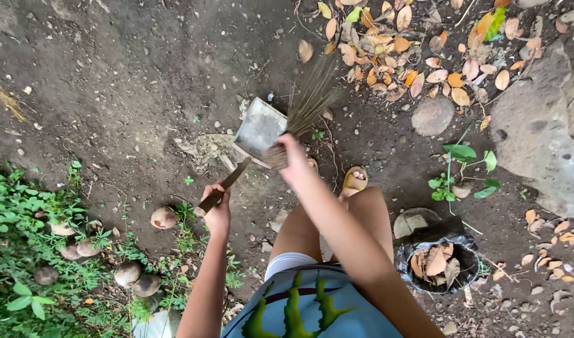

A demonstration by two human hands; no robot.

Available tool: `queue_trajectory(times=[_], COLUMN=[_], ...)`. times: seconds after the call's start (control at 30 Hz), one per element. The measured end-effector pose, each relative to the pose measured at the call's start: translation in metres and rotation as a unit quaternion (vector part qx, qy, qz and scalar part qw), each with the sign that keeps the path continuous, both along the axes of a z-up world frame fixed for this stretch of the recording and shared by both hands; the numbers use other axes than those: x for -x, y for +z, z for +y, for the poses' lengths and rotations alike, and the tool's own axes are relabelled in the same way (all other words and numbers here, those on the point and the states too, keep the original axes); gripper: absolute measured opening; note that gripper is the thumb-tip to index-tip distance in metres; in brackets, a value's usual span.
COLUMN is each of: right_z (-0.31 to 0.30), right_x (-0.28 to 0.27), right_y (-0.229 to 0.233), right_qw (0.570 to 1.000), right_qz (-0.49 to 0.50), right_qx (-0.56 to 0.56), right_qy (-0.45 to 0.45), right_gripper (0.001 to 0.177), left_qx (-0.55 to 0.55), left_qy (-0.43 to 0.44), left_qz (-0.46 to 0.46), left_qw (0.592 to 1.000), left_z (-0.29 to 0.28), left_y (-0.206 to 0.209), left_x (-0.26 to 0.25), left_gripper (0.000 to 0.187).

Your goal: Sweeping dry leaves and debris into a dustpan and emptying them into a bucket in an outdoor garden area.

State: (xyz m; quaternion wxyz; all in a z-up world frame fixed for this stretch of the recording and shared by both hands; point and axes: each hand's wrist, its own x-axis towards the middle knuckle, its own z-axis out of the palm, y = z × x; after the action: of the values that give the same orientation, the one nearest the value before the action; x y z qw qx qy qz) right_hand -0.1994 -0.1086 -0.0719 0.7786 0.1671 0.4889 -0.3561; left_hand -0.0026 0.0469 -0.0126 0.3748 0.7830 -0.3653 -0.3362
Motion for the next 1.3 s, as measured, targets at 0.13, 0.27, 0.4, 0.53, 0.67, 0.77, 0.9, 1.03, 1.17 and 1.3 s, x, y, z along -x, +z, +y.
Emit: queue_trajectory(times=[0.13,0.27,0.4,0.53,0.67,0.77,0.9,1.03,1.17,1.3], right_z=[0.011,-0.041,-0.087,-0.056,0.012,0.078,0.176,0.23,0.243,0.229], right_x=[-0.05,0.0,0.132,0.231,0.272,0.311,0.361,0.401,0.452,0.541], right_y=[0.053,-0.009,-0.045,-0.047,0.004,0.016,0.021,0.045,0.036,-0.073], right_qw=[0.997,0.988,0.998,0.989,0.993,0.993,0.998,0.991,0.961,0.908], right_qz=[-0.079,-0.096,0.005,-0.083,0.09,0.094,0.065,0.056,0.099,0.071], right_qx=[0.02,0.025,0.061,0.113,0.079,0.062,0.02,0.03,0.016,0.003], right_qy=[-0.018,0.119,0.017,-0.043,0.001,0.038,0.016,-0.12,-0.256,-0.414], right_gripper=[0.024,0.025,0.031,0.034,0.031,0.028,0.034,0.044,0.037,0.03], left_qx=[0.012,0.004,-0.01,0.029,0.006,0.021,0.055,0.006,0.033,0.048], left_qy=[-0.001,0.026,0.027,-0.015,-0.073,-0.131,-0.237,-0.285,-0.324,-0.318], left_qz=[0.0,0.005,-0.006,-0.019,0.005,0.015,0.046,0.032,0.084,0.111], left_qw=[1.0,1.0,1.0,0.999,0.997,0.991,0.969,0.958,0.942,0.94], left_z=[0.004,0.004,-0.003,-0.031,-0.057,-0.073,-0.101,-0.134,-0.15,-0.16], left_y=[-0.001,-0.003,0.02,0.038,0.038,0.028,0.024,0.035,0.026,0.015], left_x=[0.0,-0.002,0.0,0.02,0.051,0.079,0.122,0.169,0.22,0.271], left_gripper=[0.017,0.018,0.02,0.02,0.018,0.019,0.022,0.02,0.018,0.021])
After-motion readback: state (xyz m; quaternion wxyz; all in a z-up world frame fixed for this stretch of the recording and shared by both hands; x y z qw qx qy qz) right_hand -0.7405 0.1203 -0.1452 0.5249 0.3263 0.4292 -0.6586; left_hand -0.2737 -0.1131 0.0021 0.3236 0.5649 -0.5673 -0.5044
